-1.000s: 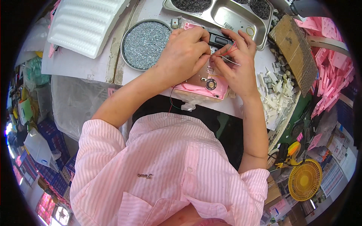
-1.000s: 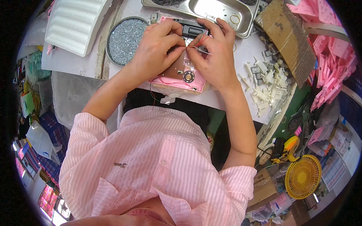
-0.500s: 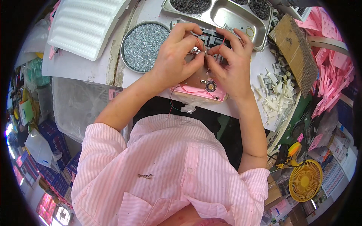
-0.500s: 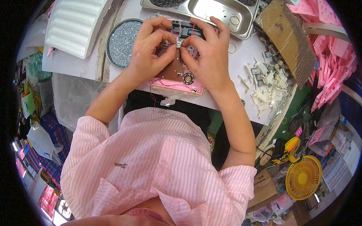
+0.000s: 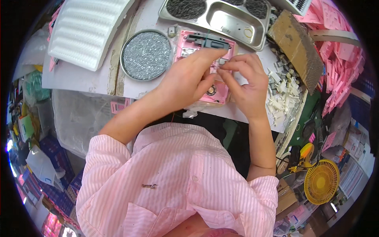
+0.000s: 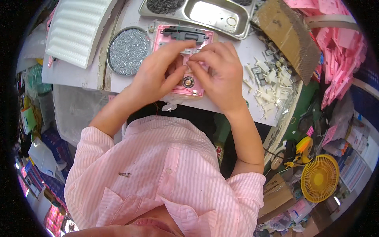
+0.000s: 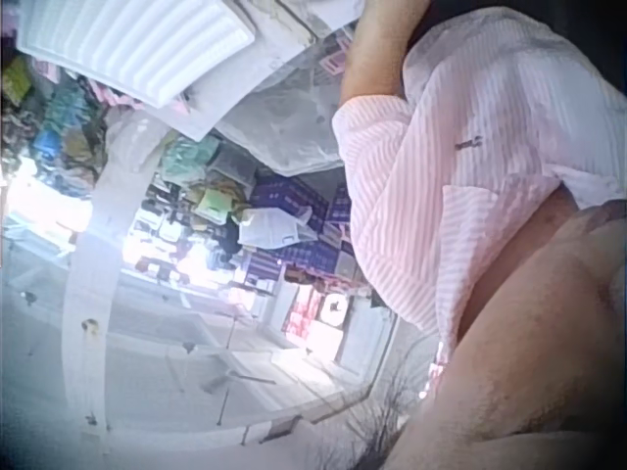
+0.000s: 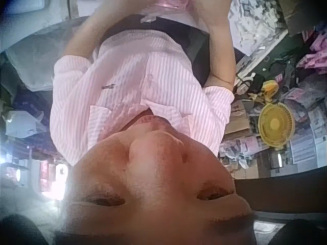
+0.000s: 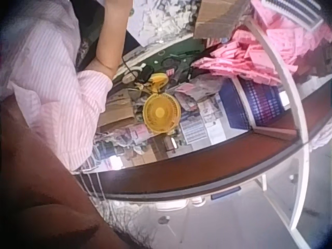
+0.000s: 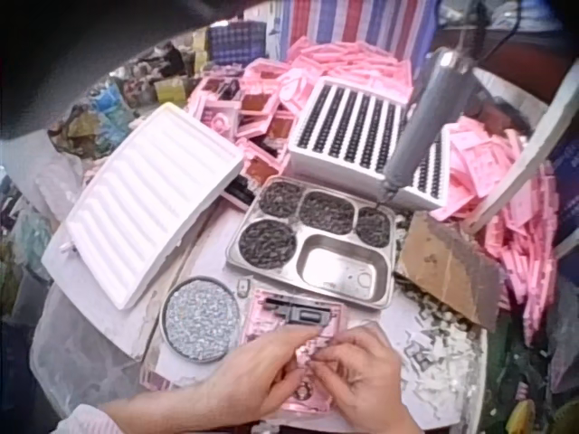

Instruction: Soldering wires and components into a pink toy housing and then using a power screwdriver to assemble it.

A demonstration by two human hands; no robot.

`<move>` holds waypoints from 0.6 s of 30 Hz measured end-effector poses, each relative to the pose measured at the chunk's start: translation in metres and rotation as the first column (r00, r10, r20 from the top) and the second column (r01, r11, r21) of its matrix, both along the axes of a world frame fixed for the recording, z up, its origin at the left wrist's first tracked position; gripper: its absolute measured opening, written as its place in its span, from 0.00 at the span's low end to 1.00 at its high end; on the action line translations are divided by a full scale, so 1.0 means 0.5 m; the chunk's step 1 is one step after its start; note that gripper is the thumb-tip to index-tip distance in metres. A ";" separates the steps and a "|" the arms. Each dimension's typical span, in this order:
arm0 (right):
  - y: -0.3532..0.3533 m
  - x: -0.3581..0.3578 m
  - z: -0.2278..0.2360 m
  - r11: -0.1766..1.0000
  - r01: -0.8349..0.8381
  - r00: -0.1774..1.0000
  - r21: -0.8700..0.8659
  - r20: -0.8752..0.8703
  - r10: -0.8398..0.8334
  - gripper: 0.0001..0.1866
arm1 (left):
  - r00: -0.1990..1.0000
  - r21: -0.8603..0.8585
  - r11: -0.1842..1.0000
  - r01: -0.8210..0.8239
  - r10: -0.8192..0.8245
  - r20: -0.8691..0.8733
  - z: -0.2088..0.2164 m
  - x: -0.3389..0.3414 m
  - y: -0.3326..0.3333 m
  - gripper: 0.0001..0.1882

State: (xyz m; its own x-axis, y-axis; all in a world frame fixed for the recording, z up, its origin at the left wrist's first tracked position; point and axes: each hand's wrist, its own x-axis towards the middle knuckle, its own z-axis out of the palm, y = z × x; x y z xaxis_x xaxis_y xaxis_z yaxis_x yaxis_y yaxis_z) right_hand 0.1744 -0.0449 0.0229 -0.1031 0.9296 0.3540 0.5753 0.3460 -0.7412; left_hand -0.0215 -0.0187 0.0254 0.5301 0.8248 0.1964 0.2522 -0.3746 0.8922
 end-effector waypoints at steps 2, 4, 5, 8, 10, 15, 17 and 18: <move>0.003 0.005 0.010 0.978 -0.032 0.994 0.206 0.107 0.010 0.09 | 0.988 -0.051 0.987 0.152 -0.151 0.017 -0.026 0.007 0.038 0.11; -0.002 0.029 0.004 0.951 -0.046 0.990 0.305 0.138 0.003 0.11 | 0.956 -0.194 0.937 0.291 -0.292 0.028 -0.023 0.008 0.077 0.09; 0.000 0.035 -0.005 0.947 -0.074 0.992 0.313 0.118 0.038 0.13 | 0.955 -0.313 0.903 0.294 -0.293 0.051 -0.015 0.003 0.085 0.09; -0.032 0.053 -0.031 0.948 -0.120 0.984 0.296 0.162 0.075 0.16 | 0.940 -0.242 0.919 0.310 -0.335 -0.068 -0.032 -0.002 0.084 0.08; -0.086 0.090 -0.022 0.984 -0.009 0.994 0.180 0.113 -0.011 0.16 | 0.945 -0.242 0.929 0.280 -0.311 -0.100 -0.028 0.000 0.076 0.08; -0.331 0.350 -0.016 0.491 0.853 0.411 -0.178 -0.351 -0.841 0.15 | 0.993 -0.234 0.967 0.104 -0.113 -0.026 -0.020 -0.007 0.047 0.07; -0.432 0.476 -0.018 0.311 0.893 0.074 -0.327 -0.574 -0.816 0.18 | 0.989 -0.160 0.983 0.091 -0.108 -0.098 -0.021 -0.007 0.048 0.08; -0.475 0.522 -0.015 0.397 0.868 0.073 -0.298 -0.715 -0.695 0.12 | 0.984 -0.121 0.991 0.064 -0.083 -0.157 -0.018 -0.013 0.051 0.08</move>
State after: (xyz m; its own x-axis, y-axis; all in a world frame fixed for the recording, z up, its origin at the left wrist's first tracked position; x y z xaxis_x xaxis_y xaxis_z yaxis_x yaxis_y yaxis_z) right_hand 0.4352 -0.2823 0.0154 0.9732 0.2291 0.0201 -0.0224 0.1814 -0.9832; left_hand -0.0278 0.0067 0.0165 0.6069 0.7947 0.0094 0.3723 -0.2948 0.8801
